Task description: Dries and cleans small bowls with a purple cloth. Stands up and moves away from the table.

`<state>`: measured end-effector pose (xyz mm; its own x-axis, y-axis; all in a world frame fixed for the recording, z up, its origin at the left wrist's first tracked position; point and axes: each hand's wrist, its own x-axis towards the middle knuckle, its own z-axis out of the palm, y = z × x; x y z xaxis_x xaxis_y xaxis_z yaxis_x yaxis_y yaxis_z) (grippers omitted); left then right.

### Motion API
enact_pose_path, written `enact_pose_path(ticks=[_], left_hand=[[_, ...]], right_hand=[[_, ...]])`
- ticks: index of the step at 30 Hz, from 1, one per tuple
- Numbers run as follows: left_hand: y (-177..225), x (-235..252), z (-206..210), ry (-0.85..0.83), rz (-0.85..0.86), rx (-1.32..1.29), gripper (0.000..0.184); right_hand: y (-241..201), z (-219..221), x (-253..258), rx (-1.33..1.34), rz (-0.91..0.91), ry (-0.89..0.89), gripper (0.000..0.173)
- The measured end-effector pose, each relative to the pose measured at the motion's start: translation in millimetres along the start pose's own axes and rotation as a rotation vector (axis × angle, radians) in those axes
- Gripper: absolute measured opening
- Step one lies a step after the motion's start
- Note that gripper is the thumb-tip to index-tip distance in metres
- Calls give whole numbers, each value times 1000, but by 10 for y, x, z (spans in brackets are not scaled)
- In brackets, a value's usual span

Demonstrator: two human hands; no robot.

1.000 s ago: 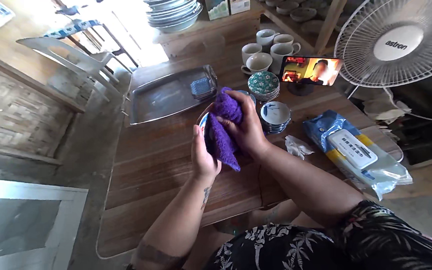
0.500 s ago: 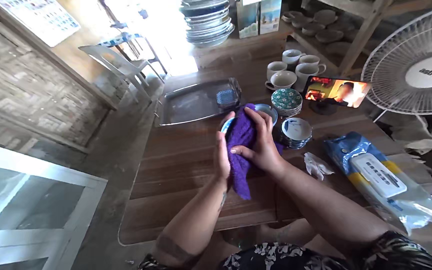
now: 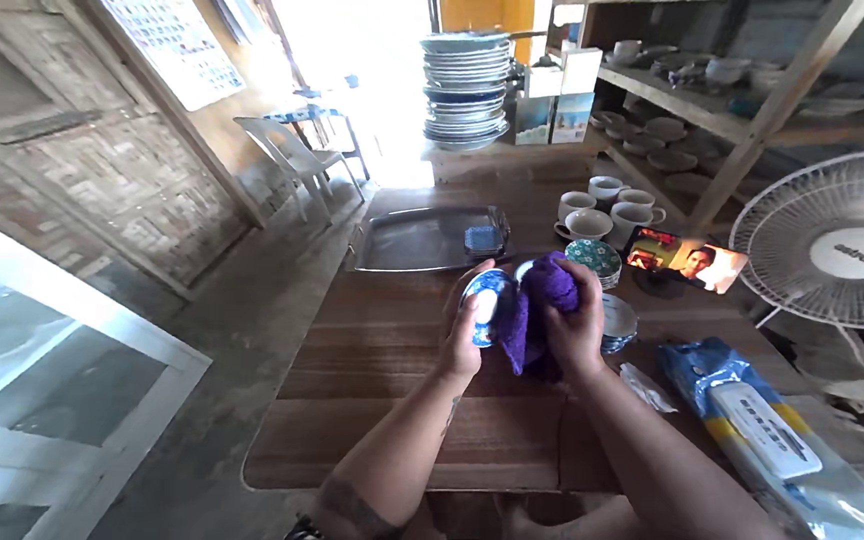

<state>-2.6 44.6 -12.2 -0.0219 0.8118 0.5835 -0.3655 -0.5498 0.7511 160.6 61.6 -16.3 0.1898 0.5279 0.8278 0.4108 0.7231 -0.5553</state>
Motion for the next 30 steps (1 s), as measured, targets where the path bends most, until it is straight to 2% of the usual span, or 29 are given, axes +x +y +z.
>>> enact_pose_path(ticks=[2, 4, 7, 10, 11, 15, 19, 25, 27, 30], left_hand=[[-7, 37, -10, 102, 49, -9, 68], [-41, 4, 14, 129, 143, 110, 67], [-16, -74, 123, -5, 286, 390, 63], [-22, -90, 208, -106, 321, 485, 69], [-25, -83, 213, -118, 317, 500, 72], [-29, -54, 173, -125, 242, 442, 87], [-113, -7, 105, -65, 272, 304, 80], [-47, 16, 46, 9, 168, 165, 76], [-33, 14, 55, 20, 162, 150, 73], [-22, 4, 71, -56, 251, 242, 71]], right_hand=[[25, -6, 15, -15, 16, 34, 46], [27, 3, 12, -1, 22, 43, 47], [-58, 43, -21, 83, 28, 17, 55], [-145, 108, -141, 274, 39, -88, 71], [-163, 133, -178, 325, 38, -120, 71], [-321, 124, -233, 506, 123, -234, 46], [-349, 69, -243, 606, 119, -362, 33], [-168, 103, -237, 496, -1, -566, 31], [-127, 118, -250, 402, -5, -551, 31], [-148, 117, -237, 197, 39, -429, 34]])
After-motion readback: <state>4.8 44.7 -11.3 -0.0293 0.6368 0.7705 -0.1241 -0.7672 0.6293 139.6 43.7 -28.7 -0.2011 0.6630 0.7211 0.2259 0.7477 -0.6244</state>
